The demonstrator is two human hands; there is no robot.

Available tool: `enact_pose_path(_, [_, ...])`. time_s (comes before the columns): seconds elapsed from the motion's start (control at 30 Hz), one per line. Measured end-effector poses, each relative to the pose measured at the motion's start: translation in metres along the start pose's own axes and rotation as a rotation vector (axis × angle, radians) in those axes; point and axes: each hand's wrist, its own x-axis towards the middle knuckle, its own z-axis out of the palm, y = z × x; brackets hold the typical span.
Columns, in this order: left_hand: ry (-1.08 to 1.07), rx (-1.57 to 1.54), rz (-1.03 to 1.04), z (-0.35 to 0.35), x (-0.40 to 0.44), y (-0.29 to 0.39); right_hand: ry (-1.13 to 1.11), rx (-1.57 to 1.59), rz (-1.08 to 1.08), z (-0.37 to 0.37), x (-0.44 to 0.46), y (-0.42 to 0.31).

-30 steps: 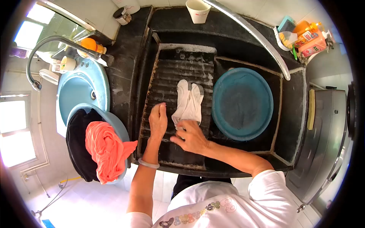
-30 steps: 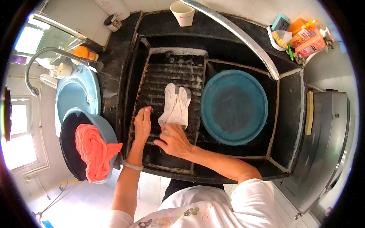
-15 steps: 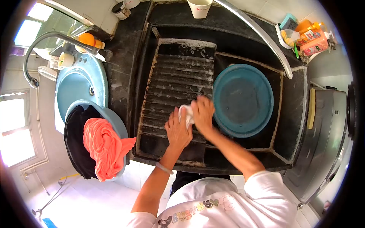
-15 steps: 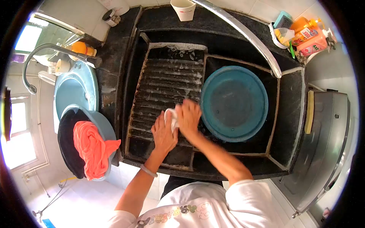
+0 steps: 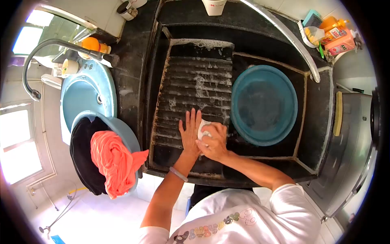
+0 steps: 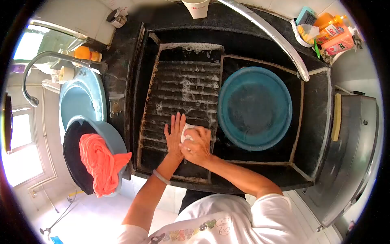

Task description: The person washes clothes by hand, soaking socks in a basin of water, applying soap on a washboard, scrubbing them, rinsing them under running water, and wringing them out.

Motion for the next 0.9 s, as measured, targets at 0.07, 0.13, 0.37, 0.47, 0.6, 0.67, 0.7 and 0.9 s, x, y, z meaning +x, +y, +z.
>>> enact_pose_path(0.07, [-0.111,-0.084,-0.072,-0.017,0.007,0.002,-0.156,-0.161,0.201,0.029,0.041,0.032])
enact_pose_path(0.13, [-0.128,-0.136,-0.099,-0.021,0.004,0.005,-0.190,-0.319,0.326,0.040,0.103,0.062])
enact_pose_path(0.37, [-0.074,-0.244,-0.111,-0.027,0.000,0.004,-0.026,0.045,0.086,-0.036,-0.002,-0.011])
enact_pose_path(0.47, [-0.090,-0.207,-0.115,-0.021,0.001,0.003,-0.139,-0.122,0.149,0.039,0.023,0.043])
enact_pose_path(0.6, [-0.028,-0.222,-0.091,-0.021,0.002,0.003,-0.047,-0.335,0.141,0.028,0.106,0.076])
enact_pose_path(0.67, [-0.043,-0.228,-0.103,-0.023,-0.006,0.004,-0.030,-0.297,0.055,0.002,0.068,0.052])
enact_pose_path(0.7, [-0.056,-0.217,-0.107,-0.024,-0.002,0.003,-0.102,-0.244,0.071,-0.013,0.038,0.038])
enact_pose_path(0.9, [-0.050,-0.168,-0.095,-0.019,0.003,0.004,-0.540,-0.261,0.468,0.005,0.077,0.021])
